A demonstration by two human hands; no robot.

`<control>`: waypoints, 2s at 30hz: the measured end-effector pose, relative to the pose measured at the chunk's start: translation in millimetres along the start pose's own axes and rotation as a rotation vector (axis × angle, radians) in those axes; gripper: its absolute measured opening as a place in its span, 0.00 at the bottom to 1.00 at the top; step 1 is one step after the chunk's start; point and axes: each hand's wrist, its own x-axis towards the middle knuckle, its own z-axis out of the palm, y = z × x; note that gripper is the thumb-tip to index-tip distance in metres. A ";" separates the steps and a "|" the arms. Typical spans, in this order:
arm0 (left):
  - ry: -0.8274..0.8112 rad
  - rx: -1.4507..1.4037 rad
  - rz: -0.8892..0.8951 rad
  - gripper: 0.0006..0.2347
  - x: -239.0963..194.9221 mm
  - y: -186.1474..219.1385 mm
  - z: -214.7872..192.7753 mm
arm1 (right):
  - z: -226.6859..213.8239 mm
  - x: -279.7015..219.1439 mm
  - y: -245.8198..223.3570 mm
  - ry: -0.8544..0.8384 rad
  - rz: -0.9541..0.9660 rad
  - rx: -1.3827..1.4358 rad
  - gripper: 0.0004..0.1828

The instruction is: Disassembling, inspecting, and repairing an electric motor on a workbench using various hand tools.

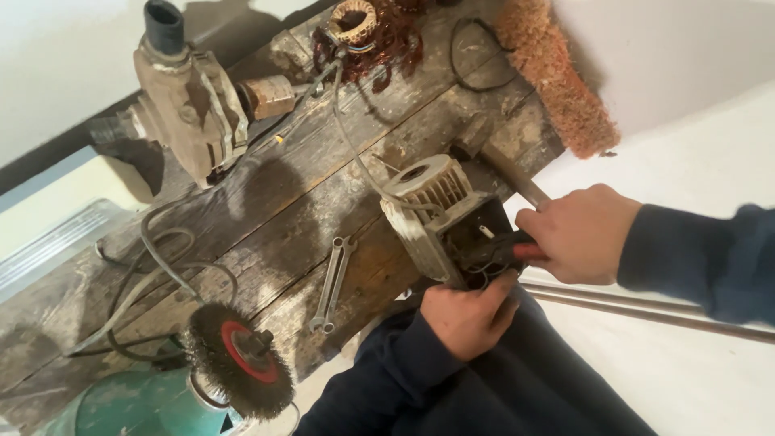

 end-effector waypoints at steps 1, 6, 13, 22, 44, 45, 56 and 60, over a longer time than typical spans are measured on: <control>0.000 -0.009 0.005 0.15 -0.4 -1.1 -0.2 | 1.8 2.1 1.6 -0.020 0.003 0.043 0.22; 0.005 -0.009 0.015 0.14 -1.7 -0.3 -2.9 | 9.0 13.0 12.4 -0.179 -0.041 0.156 0.20; -0.078 0.001 -0.028 0.16 0.4 0.9 -4.7 | 44.0 7.8 35.7 0.478 -0.161 -0.048 0.23; -0.090 -0.168 -0.126 0.17 6.4 5.4 -17.2 | 57.7 25.1 102.6 0.025 -0.053 0.540 0.27; 0.591 -0.598 -0.611 0.09 -27.5 22.1 68.9 | 92.2 220.9 70.8 0.745 -0.370 0.237 0.30; 0.713 -0.710 -0.586 0.09 -33.9 15.4 80.4 | 91.8 223.6 71.9 0.757 -0.400 0.255 0.30; 0.787 -0.698 -0.838 0.13 -20.0 -120.6 22.5 | 117.9 173.2 66.1 1.124 -0.543 0.590 0.27; 0.646 -0.730 -0.837 0.12 -1.9 -149.3 17.0 | 125.7 105.3 55.3 1.158 -0.769 0.868 0.37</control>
